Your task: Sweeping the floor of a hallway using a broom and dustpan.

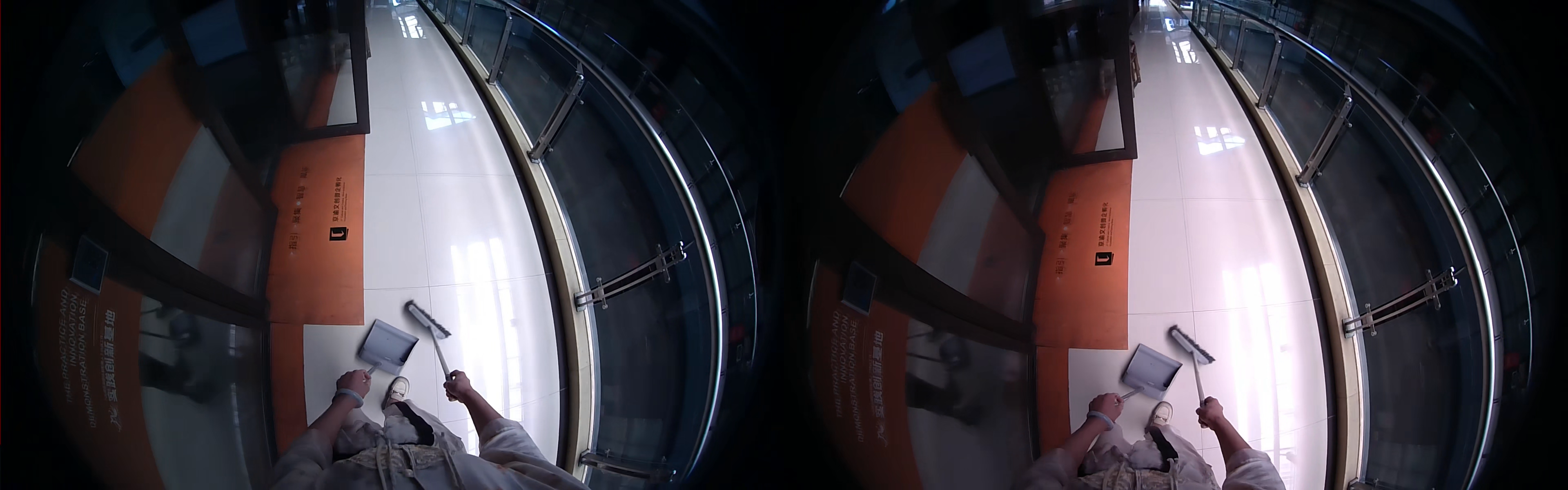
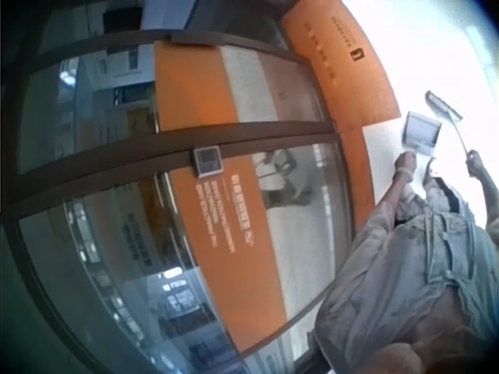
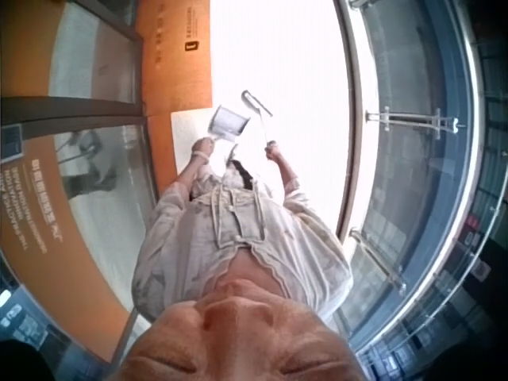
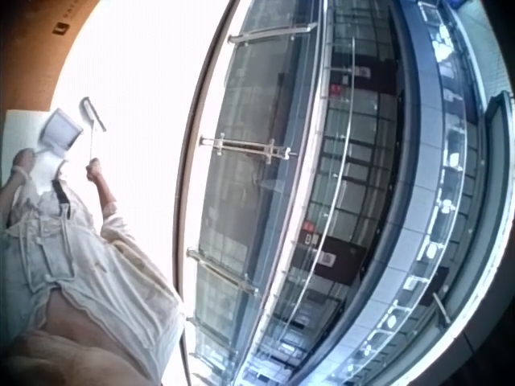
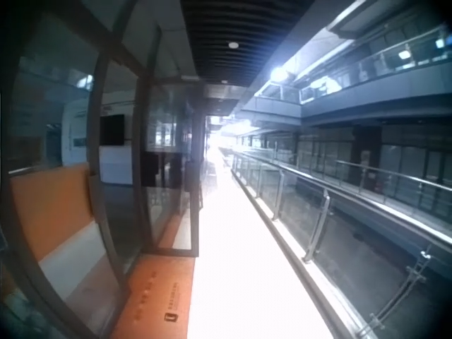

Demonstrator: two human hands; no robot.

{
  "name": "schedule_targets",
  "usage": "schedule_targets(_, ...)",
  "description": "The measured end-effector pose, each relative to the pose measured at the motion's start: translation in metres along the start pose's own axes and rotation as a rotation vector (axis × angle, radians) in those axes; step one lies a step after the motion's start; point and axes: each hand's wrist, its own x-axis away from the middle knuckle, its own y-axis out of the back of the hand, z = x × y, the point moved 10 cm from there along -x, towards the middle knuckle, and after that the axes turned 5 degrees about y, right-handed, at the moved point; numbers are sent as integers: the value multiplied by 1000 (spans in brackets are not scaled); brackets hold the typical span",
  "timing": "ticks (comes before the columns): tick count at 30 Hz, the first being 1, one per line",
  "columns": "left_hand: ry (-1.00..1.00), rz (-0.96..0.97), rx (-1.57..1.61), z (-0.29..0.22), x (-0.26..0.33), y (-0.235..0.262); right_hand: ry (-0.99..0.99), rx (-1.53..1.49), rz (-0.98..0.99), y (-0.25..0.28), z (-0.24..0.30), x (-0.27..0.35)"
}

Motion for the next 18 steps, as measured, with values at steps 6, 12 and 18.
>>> schedule_targets(6,-34,52,13,-45,-42,-1,-122,-339,274,42,-1,43)
schedule_targets(12,-124,32,-70,-65,-73,27,-82,-419,21,91,5,30)
schedule_targets(18,-152,98,-108,-94,-119,51,-37,-494,-205,90,38,-32)
